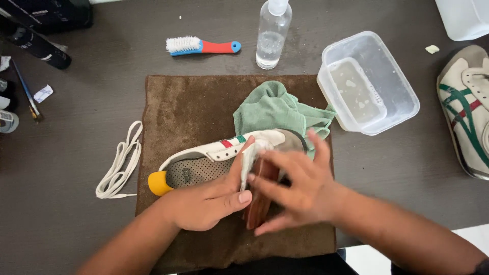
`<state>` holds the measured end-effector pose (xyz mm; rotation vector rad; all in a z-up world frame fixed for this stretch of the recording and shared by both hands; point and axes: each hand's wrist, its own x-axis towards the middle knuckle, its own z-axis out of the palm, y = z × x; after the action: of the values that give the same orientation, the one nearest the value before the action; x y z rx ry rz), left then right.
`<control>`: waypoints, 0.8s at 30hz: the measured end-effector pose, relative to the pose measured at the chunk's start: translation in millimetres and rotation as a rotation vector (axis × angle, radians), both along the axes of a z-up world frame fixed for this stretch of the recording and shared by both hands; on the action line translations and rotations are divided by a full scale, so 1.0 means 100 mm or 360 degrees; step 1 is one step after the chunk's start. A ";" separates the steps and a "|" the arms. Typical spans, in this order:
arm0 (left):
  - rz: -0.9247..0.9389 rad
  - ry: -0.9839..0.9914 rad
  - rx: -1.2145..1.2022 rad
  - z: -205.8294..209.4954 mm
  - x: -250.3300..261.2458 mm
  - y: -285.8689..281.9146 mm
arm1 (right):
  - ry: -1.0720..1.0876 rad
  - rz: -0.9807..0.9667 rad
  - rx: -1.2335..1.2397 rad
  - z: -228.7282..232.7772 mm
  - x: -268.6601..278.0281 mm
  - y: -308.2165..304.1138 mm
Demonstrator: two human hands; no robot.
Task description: The person cleans a white sneaker with green and red stripes by wiping it with a green cloth, then scrubbing the upper and toe box with a stiff-bristled brush dipped in water, and wiping again with the cloth. The shoe is rotated to access different areas during the process.
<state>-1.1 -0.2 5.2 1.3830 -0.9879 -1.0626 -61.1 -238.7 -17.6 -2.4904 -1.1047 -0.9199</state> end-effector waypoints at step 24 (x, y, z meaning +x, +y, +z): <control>-0.0092 -0.0214 0.0064 -0.09 -0.03 0.01 | 0.0341 -0.0066 0.0292 0.01 0.10 -0.10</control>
<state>-3.8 0.8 -4.0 1.4817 -1.1157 -1.0477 -51.0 -249.2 -16.7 -2.4016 -0.8631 -0.7096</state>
